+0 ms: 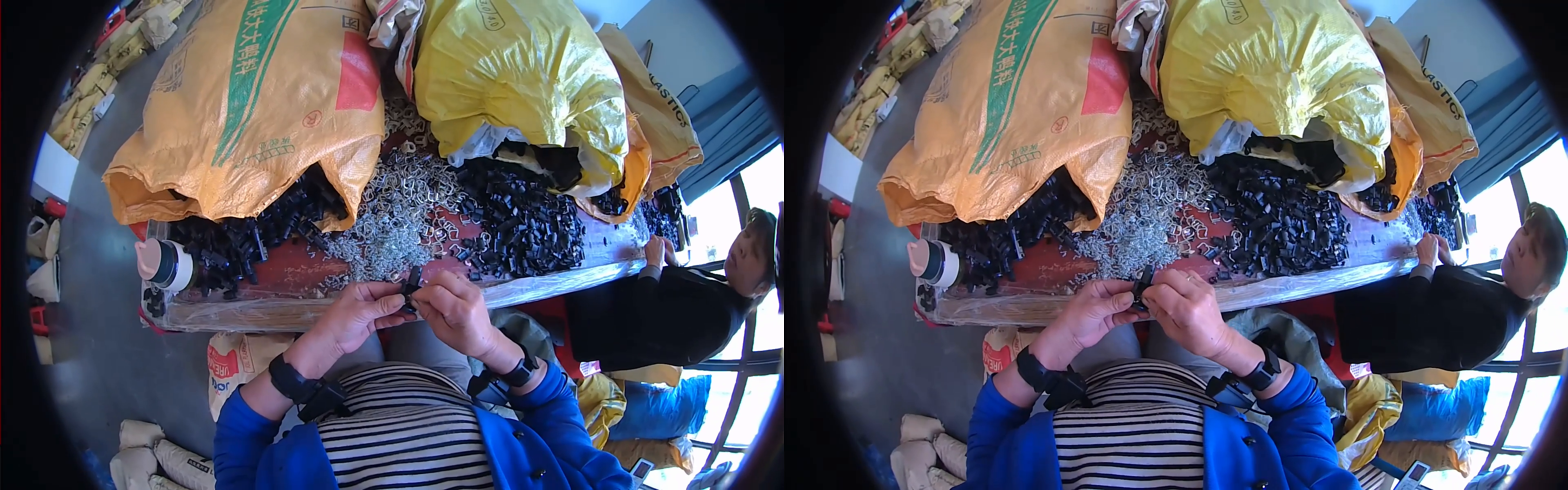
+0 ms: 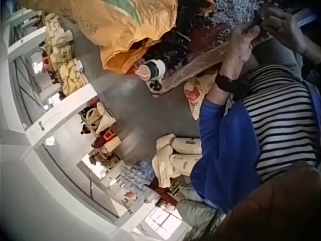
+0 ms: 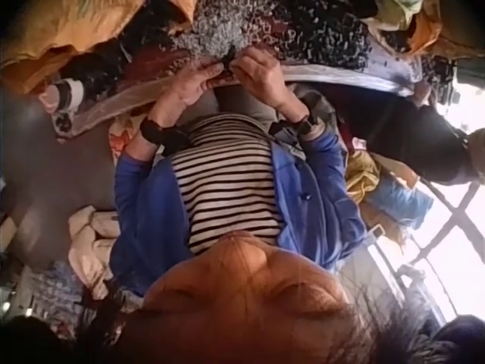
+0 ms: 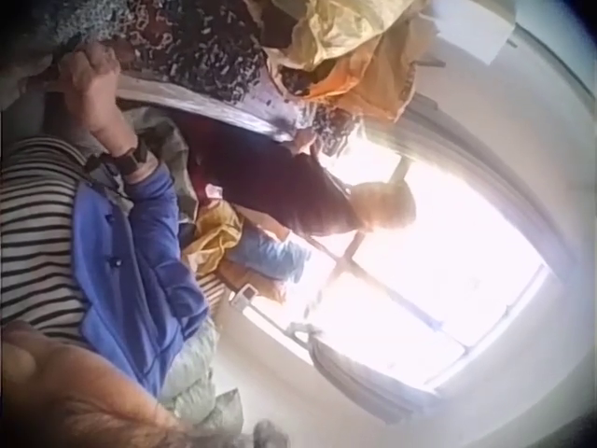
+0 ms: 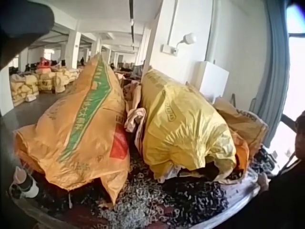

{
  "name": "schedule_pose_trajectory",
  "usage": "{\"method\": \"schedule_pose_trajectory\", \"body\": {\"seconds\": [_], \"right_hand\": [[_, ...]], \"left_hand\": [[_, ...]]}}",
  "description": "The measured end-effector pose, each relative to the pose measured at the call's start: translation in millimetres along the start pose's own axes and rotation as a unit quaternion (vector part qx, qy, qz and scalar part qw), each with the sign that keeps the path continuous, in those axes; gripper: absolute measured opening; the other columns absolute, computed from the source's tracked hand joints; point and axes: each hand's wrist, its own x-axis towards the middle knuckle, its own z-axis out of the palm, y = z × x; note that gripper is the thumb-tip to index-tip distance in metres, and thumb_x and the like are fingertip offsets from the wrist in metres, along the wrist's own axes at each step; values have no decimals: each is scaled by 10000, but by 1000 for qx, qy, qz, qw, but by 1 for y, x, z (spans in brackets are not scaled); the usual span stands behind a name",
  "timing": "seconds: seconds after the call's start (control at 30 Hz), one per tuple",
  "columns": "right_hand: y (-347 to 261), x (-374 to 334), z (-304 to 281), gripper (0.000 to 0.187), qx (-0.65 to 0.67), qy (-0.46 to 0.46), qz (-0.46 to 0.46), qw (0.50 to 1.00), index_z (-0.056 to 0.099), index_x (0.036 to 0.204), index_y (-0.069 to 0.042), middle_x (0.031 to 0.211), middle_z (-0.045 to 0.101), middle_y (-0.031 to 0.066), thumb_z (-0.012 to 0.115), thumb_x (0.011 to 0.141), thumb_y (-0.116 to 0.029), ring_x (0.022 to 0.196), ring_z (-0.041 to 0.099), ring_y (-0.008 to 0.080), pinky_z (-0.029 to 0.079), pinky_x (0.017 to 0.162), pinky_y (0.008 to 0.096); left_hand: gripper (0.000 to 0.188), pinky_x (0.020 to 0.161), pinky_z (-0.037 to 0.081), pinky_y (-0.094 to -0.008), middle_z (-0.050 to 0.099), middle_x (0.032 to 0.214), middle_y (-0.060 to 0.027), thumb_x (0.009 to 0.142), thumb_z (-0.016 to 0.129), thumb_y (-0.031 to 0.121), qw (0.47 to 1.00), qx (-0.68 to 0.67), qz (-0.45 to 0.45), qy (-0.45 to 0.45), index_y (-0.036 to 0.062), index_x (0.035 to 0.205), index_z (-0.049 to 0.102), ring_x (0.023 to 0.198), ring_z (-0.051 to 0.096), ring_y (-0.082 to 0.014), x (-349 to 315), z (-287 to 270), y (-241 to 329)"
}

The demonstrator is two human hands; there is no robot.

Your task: Manually sort and inspect small black plastic components at a factory workbench.

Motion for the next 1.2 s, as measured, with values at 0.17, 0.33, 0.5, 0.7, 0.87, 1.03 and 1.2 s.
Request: {"method": "schedule_pose_trajectory", "body": {"seconds": [0.17,0.33,0.5,0.7,0.87,1.03,1.2], "right_hand": [[-10,-8,3,111,13,31,74,997,539,728,-24,637,484,72,599,651,29,522,485,205,386,447,285],[-8,-6,10,94,14,49,81,995,537,727,-23,628,480,75,593,669,27,482,476,189,375,413,275],[-5,-2,15,107,15,32,90,995,540,727,-29,625,480,73,597,656,27,494,473,198,375,428,286],[1,0,18,127,-30,15,3,999,543,721,-40,625,477,70,602,632,27,509,461,216,370,454,302],[-3,-3,16,117,-68,18,-33,997,534,685,-31,631,473,73,621,626,19,516,462,206,372,478,283],[-3,-7,12,177,81,-32,132,987,518,772,-26,666,487,48,648,651,-19,561,475,143,385,505,246],[16,-11,24,284,472,4,306,827,465,909,-34,712,478,-2,648,700,-96,641,460,65,401,556,203]], "left_hand": [[248,693,486,-242,586,904,-105,770,555,92,1000,25,15,7,-16,992,529,797,589,-196,-3,3,-1],[252,713,485,-255,582,912,-112,772,553,96,999,19,27,17,-23,993,525,818,582,-198,-2,2,1],[231,717,494,-283,573,911,-102,782,533,86,999,25,21,34,-14,990,525,808,575,-173,0,-5,1],[219,716,493,-272,576,895,-97,794,527,108,999,20,16,44,-26,967,530,799,575,-173,1,-10,-1],[193,698,497,-270,576,879,-89,802,509,102,998,32,26,42,-17,951,535,781,576,-165,0,-3,-2],[214,708,487,-251,572,887,-81,814,506,130,995,68,61,26,-22,959,541,802,562,-138,-5,5,-2],[211,667,482,-221,583,864,-87,814,497,116,991,96,72,50,-20,972,529,774,576,-148,-6,5,-3]]}}
